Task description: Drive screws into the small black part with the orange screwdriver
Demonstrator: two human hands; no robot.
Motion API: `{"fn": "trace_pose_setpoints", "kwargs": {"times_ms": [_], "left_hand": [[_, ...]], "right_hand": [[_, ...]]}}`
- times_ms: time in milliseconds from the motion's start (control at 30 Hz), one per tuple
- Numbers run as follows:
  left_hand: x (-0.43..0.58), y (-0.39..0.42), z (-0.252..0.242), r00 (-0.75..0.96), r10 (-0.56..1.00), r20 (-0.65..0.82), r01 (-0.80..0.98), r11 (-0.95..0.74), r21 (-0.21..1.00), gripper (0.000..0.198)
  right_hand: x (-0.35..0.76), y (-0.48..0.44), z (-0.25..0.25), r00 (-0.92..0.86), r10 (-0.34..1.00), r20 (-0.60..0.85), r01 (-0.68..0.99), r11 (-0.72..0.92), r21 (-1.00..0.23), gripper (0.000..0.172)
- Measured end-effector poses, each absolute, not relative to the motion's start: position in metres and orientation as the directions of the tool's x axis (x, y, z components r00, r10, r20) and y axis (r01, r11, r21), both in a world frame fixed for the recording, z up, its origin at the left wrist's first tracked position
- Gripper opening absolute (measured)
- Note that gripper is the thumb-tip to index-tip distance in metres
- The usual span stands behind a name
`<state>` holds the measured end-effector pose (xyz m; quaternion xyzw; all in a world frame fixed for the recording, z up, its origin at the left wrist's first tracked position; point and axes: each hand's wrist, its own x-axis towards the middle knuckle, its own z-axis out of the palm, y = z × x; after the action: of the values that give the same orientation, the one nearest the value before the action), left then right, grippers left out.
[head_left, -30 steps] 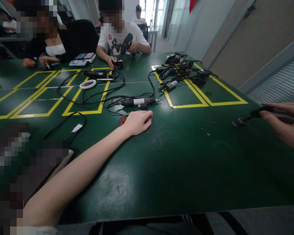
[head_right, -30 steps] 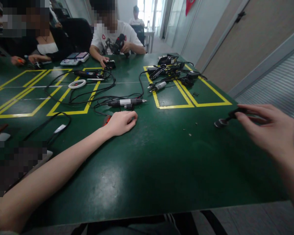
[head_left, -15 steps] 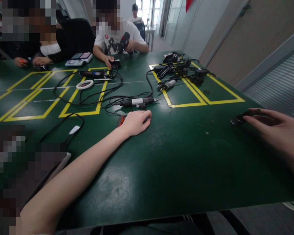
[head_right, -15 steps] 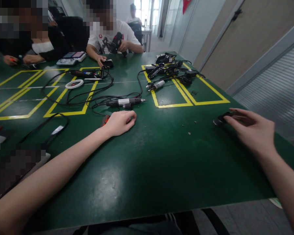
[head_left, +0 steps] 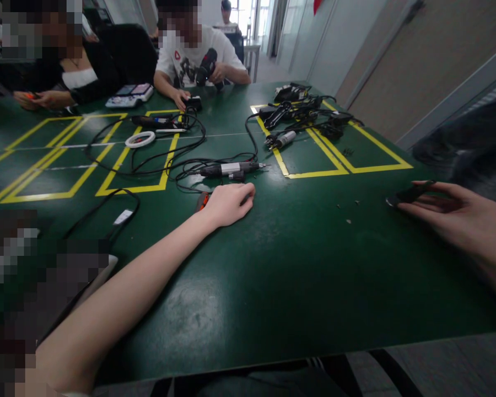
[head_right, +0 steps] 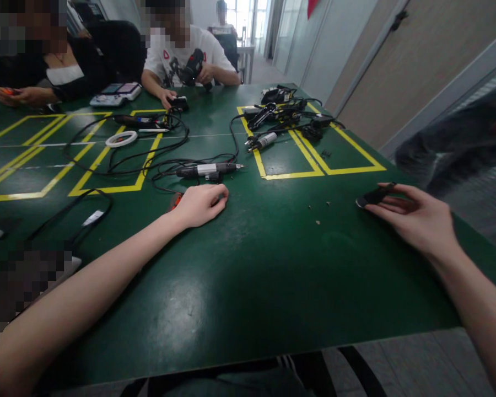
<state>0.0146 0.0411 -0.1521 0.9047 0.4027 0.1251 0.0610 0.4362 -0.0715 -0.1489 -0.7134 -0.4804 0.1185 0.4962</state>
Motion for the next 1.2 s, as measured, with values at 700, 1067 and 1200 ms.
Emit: {"fn": "trace_pose_setpoints", "kwargs": {"times_ms": [700,1067,1200], "left_hand": [[0.014,0.038,-0.148,0.646,0.748,0.156,0.710,-0.663,0.238,0.019],[0.017,0.039,-0.150,0.650,0.742,0.162,0.707,-0.669,0.230,0.022],[0.018,0.038,-0.148,0.649,0.747,0.141,0.716,-0.663,0.219,0.022]], "right_hand": [[0.368,-0.049,-0.122,-0.241,0.945,0.223,0.887,0.307,-0.346,0.055],[0.381,-0.043,-0.134,-0.334,0.925,0.179,0.887,0.373,-0.271,0.042],[0.389,-0.042,-0.136,-0.266,0.955,0.130,0.902,0.294,-0.318,0.040]]}}
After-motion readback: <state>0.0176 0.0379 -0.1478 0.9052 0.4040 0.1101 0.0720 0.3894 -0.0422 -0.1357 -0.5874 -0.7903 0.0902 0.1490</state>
